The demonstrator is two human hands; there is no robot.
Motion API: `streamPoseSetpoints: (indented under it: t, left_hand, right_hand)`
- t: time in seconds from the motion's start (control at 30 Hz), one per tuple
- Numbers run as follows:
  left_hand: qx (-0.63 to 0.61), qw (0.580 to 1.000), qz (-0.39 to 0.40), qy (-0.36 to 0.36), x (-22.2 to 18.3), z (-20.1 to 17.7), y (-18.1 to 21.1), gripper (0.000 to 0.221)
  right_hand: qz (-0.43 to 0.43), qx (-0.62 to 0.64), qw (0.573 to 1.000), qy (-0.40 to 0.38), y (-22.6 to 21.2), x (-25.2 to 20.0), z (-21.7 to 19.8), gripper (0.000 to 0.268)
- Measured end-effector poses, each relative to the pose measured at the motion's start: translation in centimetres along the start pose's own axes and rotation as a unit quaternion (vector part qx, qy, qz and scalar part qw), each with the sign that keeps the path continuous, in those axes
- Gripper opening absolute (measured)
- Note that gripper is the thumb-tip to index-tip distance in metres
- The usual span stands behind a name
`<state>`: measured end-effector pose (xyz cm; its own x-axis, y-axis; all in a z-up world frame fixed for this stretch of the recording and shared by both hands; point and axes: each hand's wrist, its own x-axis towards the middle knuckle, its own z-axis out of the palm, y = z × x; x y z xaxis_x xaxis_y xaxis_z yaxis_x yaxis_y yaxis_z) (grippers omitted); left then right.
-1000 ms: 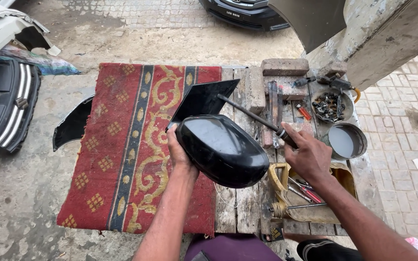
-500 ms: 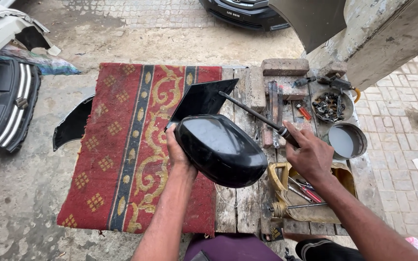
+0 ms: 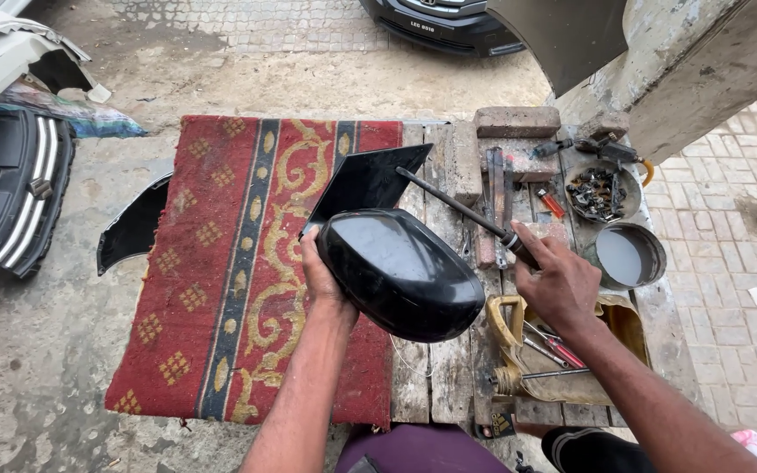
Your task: Inspecting and repairing a car side mirror assembly using a screwdriver at a workbench.
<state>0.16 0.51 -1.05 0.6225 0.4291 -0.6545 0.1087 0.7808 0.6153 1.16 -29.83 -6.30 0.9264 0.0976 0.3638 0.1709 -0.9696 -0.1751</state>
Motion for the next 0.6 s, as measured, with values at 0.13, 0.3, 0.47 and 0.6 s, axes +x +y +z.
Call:
streamPoseSetpoints:
  t: [0.13,0.3,0.47,0.6]
  left_hand:
    - [0.001,1.000,-0.004,0.004,0.05,0.02,-0.11,0.041]
    - [0.003,1.000,-0.014,-0.004,0.62,-0.40,-0.43,0.043]
    - [0.003,1.000,-0.013,-0.001,0.09,-0.07,-0.32,0.042]
    - [0.005,1.000,-0.011,-0.005,0.75,-0.37,-0.49,0.044]
  right_hand:
    - [0.000,-0.011,1.000,-0.013,-0.42,-0.04,-0.02,0.050]
    - [0.015,0.007,1.000,-0.016,-0.38,-0.15,-0.09,0.050]
    - [0.005,-0.008,1.000,-0.020,-0.46,-0.39,0.16,0.049]
    - [0.020,0.002,1.000,-0.023,-0.84,0.02,-0.13,0.051]
